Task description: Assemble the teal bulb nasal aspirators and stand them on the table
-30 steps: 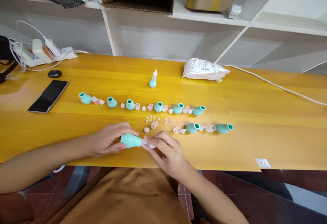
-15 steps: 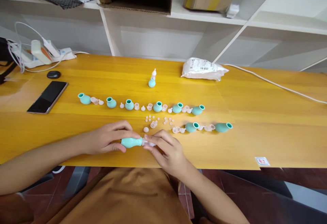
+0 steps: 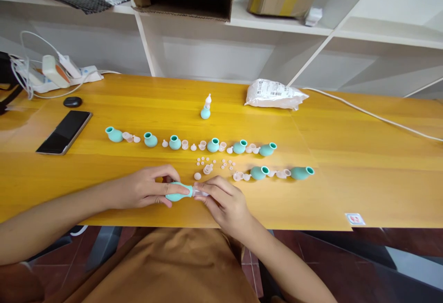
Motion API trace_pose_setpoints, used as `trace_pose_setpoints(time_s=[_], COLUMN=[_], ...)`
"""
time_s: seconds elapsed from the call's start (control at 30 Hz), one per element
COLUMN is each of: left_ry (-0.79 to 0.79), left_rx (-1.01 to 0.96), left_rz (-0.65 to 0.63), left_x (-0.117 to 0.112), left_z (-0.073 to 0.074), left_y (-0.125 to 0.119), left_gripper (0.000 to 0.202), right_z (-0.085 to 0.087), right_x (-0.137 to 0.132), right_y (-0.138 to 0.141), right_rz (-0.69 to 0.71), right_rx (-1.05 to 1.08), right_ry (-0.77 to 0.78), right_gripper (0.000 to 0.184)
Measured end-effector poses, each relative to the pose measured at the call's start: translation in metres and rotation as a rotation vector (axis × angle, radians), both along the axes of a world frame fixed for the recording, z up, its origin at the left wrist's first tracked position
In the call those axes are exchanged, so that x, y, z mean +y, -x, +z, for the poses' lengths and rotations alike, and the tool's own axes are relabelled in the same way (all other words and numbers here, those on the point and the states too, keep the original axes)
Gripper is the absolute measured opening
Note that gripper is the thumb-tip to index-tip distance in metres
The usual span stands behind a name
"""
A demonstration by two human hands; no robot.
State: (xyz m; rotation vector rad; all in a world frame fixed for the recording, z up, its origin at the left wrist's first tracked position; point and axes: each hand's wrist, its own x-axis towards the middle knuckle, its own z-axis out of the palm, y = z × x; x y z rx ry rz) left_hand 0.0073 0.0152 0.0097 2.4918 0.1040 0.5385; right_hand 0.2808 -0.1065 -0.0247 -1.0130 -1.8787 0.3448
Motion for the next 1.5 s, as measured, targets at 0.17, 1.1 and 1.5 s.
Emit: trace_pose_setpoints(time_s=[0.17, 1.1, 1.5], left_ry=[-0.055, -0.299, -0.424], left_rx=[-0.028, -0.002, -0.193], left_rz=[-0.009, 0.013, 0.127], left_x=[0.000, 0.000, -0.006], left_z=[-0.004, -0.011, -0.013], left_y=[0.001, 0.001, -0.009], left_gripper=[0.038, 0.034, 0.034], right_z=[-0.001, -0.010, -0.007], right_x=[0.000, 0.002, 0.000], right_y=[0.000, -0.001, 0.005], right_rz=[0.005, 0.047, -0.001], right_rx=[0.009, -0.085, -0.166], right_ry=[0.010, 0.097, 0.033], right_gripper=[0.041, 0.028, 0.028])
